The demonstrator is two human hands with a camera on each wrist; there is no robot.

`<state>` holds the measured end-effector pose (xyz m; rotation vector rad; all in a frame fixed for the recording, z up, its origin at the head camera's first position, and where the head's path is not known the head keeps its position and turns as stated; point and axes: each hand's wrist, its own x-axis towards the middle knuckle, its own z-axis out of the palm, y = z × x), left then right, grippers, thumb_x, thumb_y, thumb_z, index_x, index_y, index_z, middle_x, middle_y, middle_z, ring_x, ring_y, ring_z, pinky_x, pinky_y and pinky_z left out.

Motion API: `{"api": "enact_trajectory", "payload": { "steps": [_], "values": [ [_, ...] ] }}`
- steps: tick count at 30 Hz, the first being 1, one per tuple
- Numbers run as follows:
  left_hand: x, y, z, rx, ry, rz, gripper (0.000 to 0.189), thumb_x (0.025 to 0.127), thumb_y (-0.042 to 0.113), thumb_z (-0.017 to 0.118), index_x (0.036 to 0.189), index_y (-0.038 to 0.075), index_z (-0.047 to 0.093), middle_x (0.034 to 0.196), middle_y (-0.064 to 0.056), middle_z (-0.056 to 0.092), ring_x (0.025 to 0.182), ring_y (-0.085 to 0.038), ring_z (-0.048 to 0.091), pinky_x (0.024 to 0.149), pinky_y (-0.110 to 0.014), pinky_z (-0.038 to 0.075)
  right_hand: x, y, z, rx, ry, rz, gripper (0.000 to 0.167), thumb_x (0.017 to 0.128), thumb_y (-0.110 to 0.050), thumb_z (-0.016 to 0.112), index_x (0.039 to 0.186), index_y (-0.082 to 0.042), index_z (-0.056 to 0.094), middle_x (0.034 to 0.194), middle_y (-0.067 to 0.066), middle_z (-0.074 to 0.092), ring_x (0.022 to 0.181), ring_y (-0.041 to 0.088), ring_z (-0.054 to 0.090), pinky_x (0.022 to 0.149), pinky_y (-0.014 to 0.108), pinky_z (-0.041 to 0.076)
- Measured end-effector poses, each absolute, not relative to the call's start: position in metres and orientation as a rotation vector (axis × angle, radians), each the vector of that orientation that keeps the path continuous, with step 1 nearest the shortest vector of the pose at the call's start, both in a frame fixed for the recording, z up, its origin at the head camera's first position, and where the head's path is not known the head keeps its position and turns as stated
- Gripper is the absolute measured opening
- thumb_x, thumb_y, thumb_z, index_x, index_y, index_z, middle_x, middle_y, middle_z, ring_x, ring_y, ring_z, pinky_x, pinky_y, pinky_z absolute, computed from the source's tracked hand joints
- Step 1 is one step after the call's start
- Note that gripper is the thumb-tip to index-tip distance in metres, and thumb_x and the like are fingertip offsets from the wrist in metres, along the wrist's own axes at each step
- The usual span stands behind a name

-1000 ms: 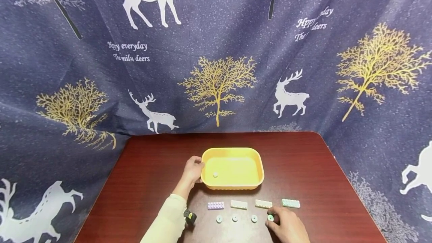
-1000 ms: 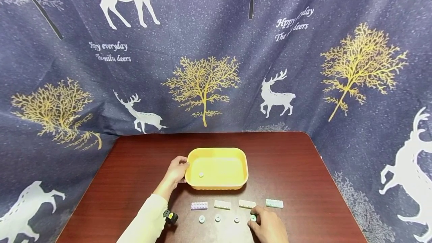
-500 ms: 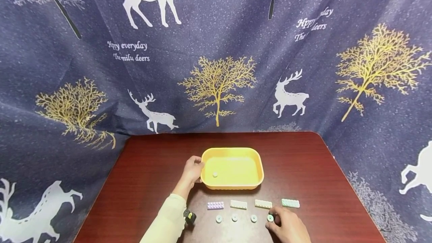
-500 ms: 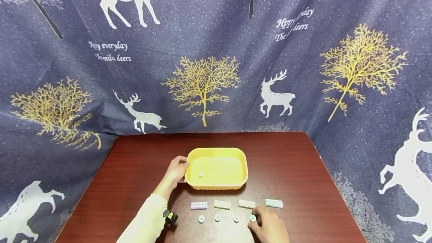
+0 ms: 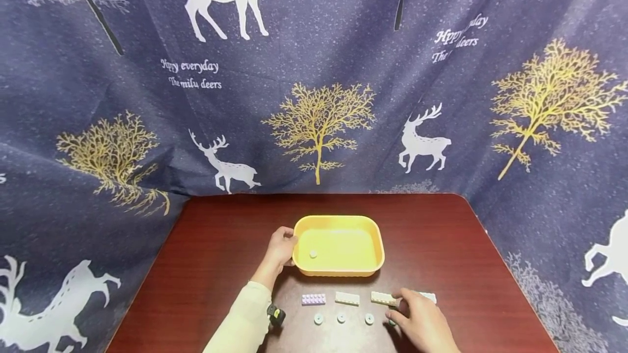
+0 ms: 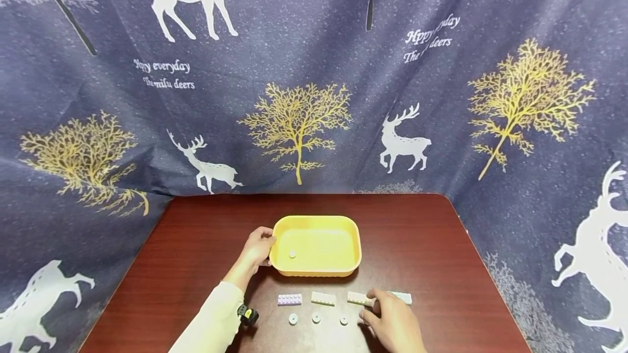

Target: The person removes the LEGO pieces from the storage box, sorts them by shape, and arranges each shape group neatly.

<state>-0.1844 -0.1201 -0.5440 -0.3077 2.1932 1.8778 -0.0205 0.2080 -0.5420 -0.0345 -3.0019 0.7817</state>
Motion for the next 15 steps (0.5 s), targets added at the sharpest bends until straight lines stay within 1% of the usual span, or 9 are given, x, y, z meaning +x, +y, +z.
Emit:
{"api": "enact_trajectory", "payload": {
  "steps": [4,8,13,15],
  "values": [
    [-0.185,-0.121,-0.543,-0.301,2.198,1.883,0.032,0.105,0.010,0.051,0.134,-0.003,0.050,0.108,-0.025,0.060,0.064,-0.023,0.062,0.042,-0.023,0.049,-0.030,0.204,-0.533,0.036,-2.927,0.762,0.029,0.079,-0.028,0.088,0.102,-0.020,0.074,0.073,-0.019,0.056,0.065,-0.002,0.052,0.059,0.027,0.047],
    [-0.186,-0.121,-0.544,-0.303,2.209,1.890,0.031,0.104,0.009,0.052,0.133,-0.003,0.050,0.107,-0.025,0.060,0.061,-0.022,0.061,0.041,-0.022,0.048,-0.040,0.200,-0.524,0.053,-2.893,0.742,0.029,0.079,-0.028,0.088,0.103,-0.020,0.075,0.077,-0.016,0.059,0.067,-0.001,0.056,0.061,0.029,0.048],
    [-0.184,-0.120,-0.546,-0.297,2.203,1.904,0.030,0.104,0.008,0.052,0.132,-0.003,0.050,0.104,-0.024,0.059,0.058,-0.019,0.059,0.040,-0.021,0.048,-0.049,0.193,-0.515,0.046,-2.911,0.746,0.028,0.081,-0.031,0.086,0.105,-0.021,0.075,0.079,-0.015,0.060,0.066,0.000,0.053,0.061,0.029,0.047],
    [-0.183,-0.120,-0.547,-0.295,2.192,1.906,0.031,0.104,0.009,0.052,0.133,-0.003,0.050,0.103,-0.024,0.059,0.057,-0.018,0.058,0.041,-0.021,0.048,-0.051,0.191,-0.514,0.049,-2.922,0.746,0.029,0.081,-0.033,0.086,0.105,-0.022,0.075,0.080,-0.015,0.060,0.066,0.000,0.051,0.059,0.028,0.045]
  ]
}}
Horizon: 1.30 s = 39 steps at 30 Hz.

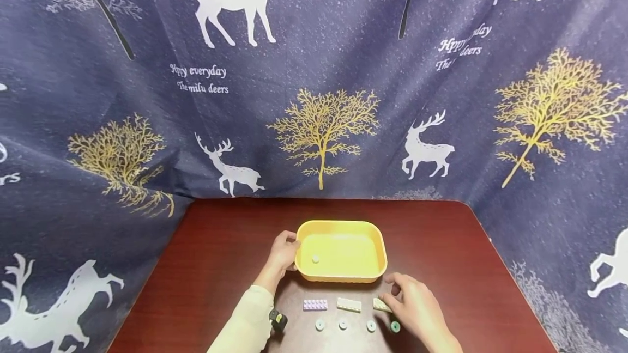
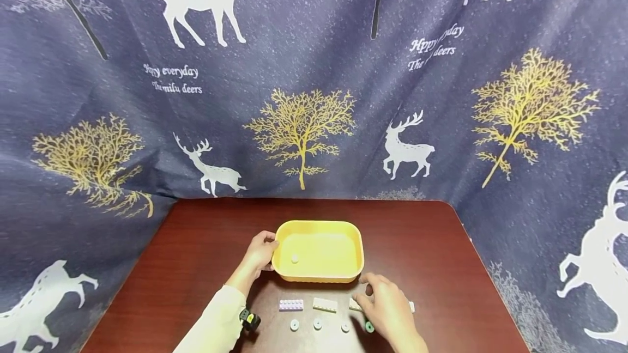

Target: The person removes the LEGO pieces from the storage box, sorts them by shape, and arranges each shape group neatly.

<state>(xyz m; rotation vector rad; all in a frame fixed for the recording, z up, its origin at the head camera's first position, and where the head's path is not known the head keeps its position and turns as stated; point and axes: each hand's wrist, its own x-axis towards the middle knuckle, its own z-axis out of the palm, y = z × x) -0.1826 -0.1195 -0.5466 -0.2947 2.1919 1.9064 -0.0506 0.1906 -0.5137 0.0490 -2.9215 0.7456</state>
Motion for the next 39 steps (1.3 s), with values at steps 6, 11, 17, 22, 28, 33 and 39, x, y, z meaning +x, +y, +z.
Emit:
{"api": "enact_trajectory", "payload": {
  "steps": [6,11,17,22,28,33,39],
  "values": [
    [-0.178,-0.120,-0.549,-0.310,2.192,1.898,0.029,0.104,0.008,0.052,0.131,-0.003,0.051,0.103,-0.024,0.058,0.057,-0.018,0.058,0.040,-0.021,0.047,-0.056,0.182,-0.514,0.085,-2.917,0.748,0.028,0.081,-0.032,0.086,0.104,-0.024,0.073,0.079,-0.018,0.057,0.065,-0.002,0.051,0.058,0.026,0.043],
    [-0.177,-0.121,-0.549,-0.318,2.199,1.895,0.030,0.104,0.008,0.052,0.131,-0.004,0.050,0.103,-0.024,0.059,0.057,-0.018,0.058,0.040,-0.021,0.048,-0.062,0.173,-0.512,0.130,-2.896,0.765,0.029,0.081,-0.031,0.087,0.105,-0.021,0.074,0.079,-0.017,0.059,0.062,-0.003,0.048,0.056,0.024,0.042],
    [-0.178,-0.122,-0.549,-0.325,2.196,1.897,0.028,0.103,0.008,0.052,0.129,-0.003,0.051,0.101,-0.022,0.058,0.057,-0.018,0.059,0.040,-0.021,0.048,-0.072,0.164,-0.507,0.151,-2.883,0.786,0.031,0.082,-0.032,0.086,0.108,-0.020,0.074,0.079,-0.013,0.064,0.059,-0.003,0.047,0.057,0.026,0.044],
    [-0.178,-0.121,-0.549,-0.319,2.191,1.902,0.026,0.103,0.007,0.052,0.127,-0.002,0.051,0.097,-0.019,0.057,0.056,-0.018,0.058,0.040,-0.022,0.048,-0.080,0.158,-0.508,0.162,-2.866,0.777,0.034,0.079,-0.032,0.087,0.108,-0.022,0.073,0.078,-0.015,0.061,0.067,0.001,0.056,0.061,0.030,0.048],
    [-0.179,-0.121,-0.548,-0.299,2.189,1.909,0.027,0.103,0.007,0.052,0.128,-0.002,0.051,0.096,-0.018,0.058,0.055,-0.017,0.057,0.040,-0.021,0.047,-0.092,0.152,-0.510,0.176,-2.866,0.779,0.035,0.080,-0.030,0.087,0.110,-0.022,0.072,0.082,-0.008,0.066,0.070,0.008,0.059,0.060,0.033,0.049],
    [-0.181,-0.121,-0.548,-0.293,2.194,1.914,0.026,0.103,0.007,0.053,0.127,-0.002,0.051,0.097,-0.020,0.058,0.056,-0.018,0.057,0.040,-0.021,0.047,-0.104,0.148,-0.513,0.187,-2.882,0.763,0.034,0.081,-0.031,0.086,0.110,-0.021,0.071,0.083,-0.007,0.066,0.072,0.013,0.061,0.060,0.035,0.050],
    [-0.182,-0.119,-0.548,-0.295,2.209,1.913,0.024,0.102,0.006,0.054,0.124,-0.002,0.052,0.097,-0.019,0.057,0.056,-0.017,0.056,0.039,-0.021,0.047,-0.111,0.142,-0.514,0.206,-2.898,0.744,0.034,0.081,-0.032,0.086,0.109,-0.020,0.071,0.082,-0.006,0.065,0.071,0.014,0.061,0.059,0.035,0.050]
  ]
}}
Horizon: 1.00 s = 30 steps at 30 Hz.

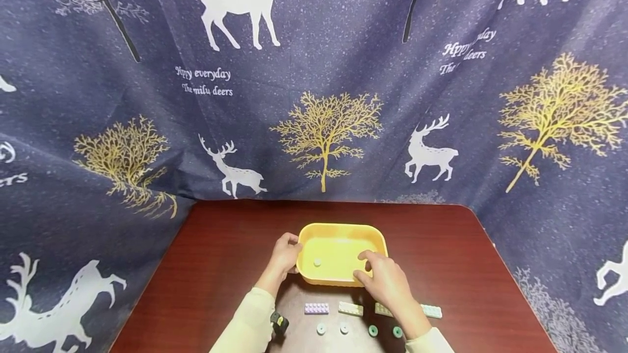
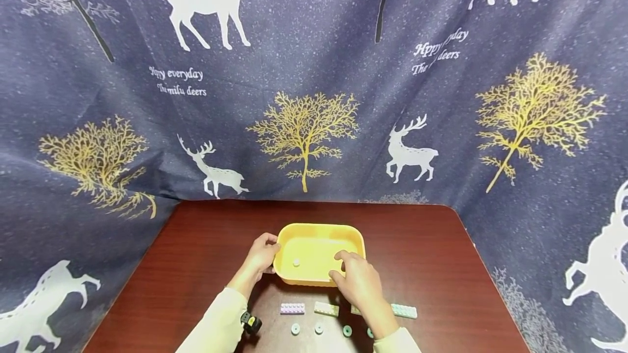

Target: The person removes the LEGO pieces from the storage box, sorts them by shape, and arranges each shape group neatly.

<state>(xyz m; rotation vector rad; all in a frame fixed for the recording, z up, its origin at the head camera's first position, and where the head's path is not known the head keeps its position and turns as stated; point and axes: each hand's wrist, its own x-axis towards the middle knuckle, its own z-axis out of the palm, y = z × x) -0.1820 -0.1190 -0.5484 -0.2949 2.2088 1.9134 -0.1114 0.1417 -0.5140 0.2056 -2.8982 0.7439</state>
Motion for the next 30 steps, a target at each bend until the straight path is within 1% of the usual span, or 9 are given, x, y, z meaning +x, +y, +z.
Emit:
{"api": "enact_trajectory", "payload": {
  "steps": [4,11,18,24,30],
  "values": [
    [-0.182,-0.120,-0.547,-0.296,2.215,1.903,0.025,0.102,0.006,0.054,0.125,-0.002,0.051,0.097,-0.020,0.058,0.056,-0.018,0.057,0.040,-0.021,0.047,-0.115,0.136,-0.514,0.233,-2.903,0.729,0.034,0.081,-0.033,0.085,0.109,-0.020,0.071,0.083,-0.004,0.066,0.072,0.015,0.061,0.060,0.036,0.050],
    [-0.184,-0.120,-0.543,-0.301,2.213,1.896,0.026,0.103,0.008,0.054,0.128,-0.002,0.052,0.104,-0.023,0.062,0.060,-0.021,0.060,0.041,-0.021,0.048,-0.124,0.125,-0.513,0.282,-2.888,0.731,0.034,0.081,-0.033,0.084,0.109,-0.021,0.070,0.085,-0.002,0.067,0.076,0.014,0.062,0.061,0.036,0.051],
    [-0.184,-0.119,-0.545,-0.305,2.198,1.897,0.027,0.103,0.008,0.053,0.128,-0.002,0.052,0.103,-0.023,0.062,0.059,-0.020,0.060,0.041,-0.021,0.048,-0.131,0.120,-0.514,0.316,-2.891,0.705,0.035,0.081,-0.032,0.085,0.110,-0.019,0.070,0.084,0.000,0.069,0.075,0.015,0.062,0.061,0.035,0.051],
    [-0.183,-0.119,-0.545,-0.307,2.209,1.894,0.027,0.103,0.008,0.053,0.128,-0.003,0.051,0.101,-0.024,0.061,0.059,-0.021,0.060,0.040,-0.022,0.048,-0.138,0.117,-0.521,0.348,-2.887,0.702,0.040,0.081,-0.032,0.086,0.113,-0.017,0.069,0.081,-0.001,0.068,0.073,0.015,0.062,0.061,0.034,0.051],
    [-0.183,-0.119,-0.544,-0.312,2.205,1.894,0.028,0.103,0.007,0.054,0.128,-0.003,0.051,0.102,-0.025,0.060,0.059,-0.022,0.060,0.040,-0.022,0.048,-0.147,0.112,-0.528,0.336,-2.916,0.713,0.041,0.081,-0.034,0.085,0.115,-0.018,0.068,0.079,-0.003,0.066,0.071,0.014,0.061,0.060,0.034,0.050]
  ]
}}
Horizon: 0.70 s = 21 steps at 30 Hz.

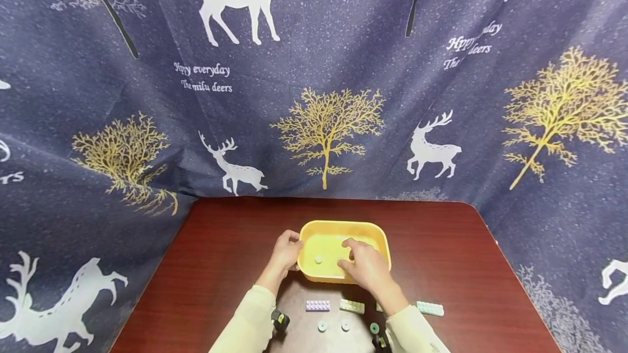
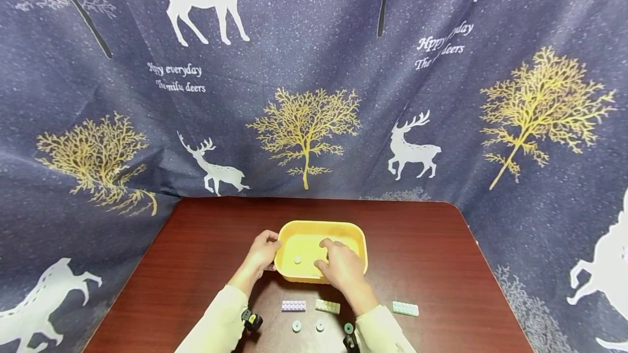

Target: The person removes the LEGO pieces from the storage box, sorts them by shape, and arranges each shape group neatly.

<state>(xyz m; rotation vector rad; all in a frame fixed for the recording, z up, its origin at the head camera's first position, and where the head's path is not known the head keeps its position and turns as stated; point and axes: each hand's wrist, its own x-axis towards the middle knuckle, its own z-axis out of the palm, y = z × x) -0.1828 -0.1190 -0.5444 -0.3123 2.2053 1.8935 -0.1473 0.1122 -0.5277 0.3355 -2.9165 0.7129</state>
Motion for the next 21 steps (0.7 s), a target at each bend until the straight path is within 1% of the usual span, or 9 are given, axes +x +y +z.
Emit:
{"api": "enact_trajectory", "payload": {
  "steps": [7,12,15,21],
  "values": [
    [-0.182,-0.119,-0.544,-0.304,2.205,1.884,0.026,0.104,0.007,0.052,0.128,-0.002,0.051,0.103,-0.026,0.060,0.060,-0.022,0.060,0.041,-0.021,0.048,-0.158,0.103,-0.529,0.344,-2.945,0.730,0.042,0.081,-0.036,0.084,0.117,-0.021,0.068,0.081,-0.004,0.067,0.072,0.014,0.062,0.059,0.035,0.050],
    [-0.182,-0.120,-0.543,-0.305,2.199,1.885,0.027,0.104,0.007,0.052,0.128,-0.003,0.052,0.104,-0.026,0.059,0.059,-0.020,0.059,0.041,-0.021,0.048,-0.164,0.094,-0.529,0.367,-2.946,0.732,0.042,0.080,-0.037,0.084,0.116,-0.020,0.069,0.084,0.000,0.070,0.073,0.017,0.063,0.061,0.037,0.052],
    [-0.182,-0.120,-0.543,-0.303,2.199,1.885,0.027,0.104,0.007,0.052,0.129,-0.003,0.051,0.103,-0.025,0.059,0.058,-0.019,0.058,0.040,-0.021,0.047,-0.167,0.089,-0.529,0.382,-2.943,0.739,0.041,0.080,-0.036,0.083,0.115,-0.019,0.069,0.085,0.002,0.070,0.072,0.018,0.064,0.060,0.038,0.052],
    [-0.182,-0.119,-0.546,-0.285,2.192,1.904,0.025,0.104,0.007,0.052,0.127,-0.003,0.052,0.100,-0.025,0.059,0.058,-0.020,0.058,0.040,-0.021,0.047,-0.173,0.080,-0.536,0.393,-2.959,0.732,0.040,0.081,-0.036,0.083,0.114,-0.019,0.069,0.081,-0.001,0.067,0.069,0.017,0.061,0.057,0.035,0.050]
  ]
}}
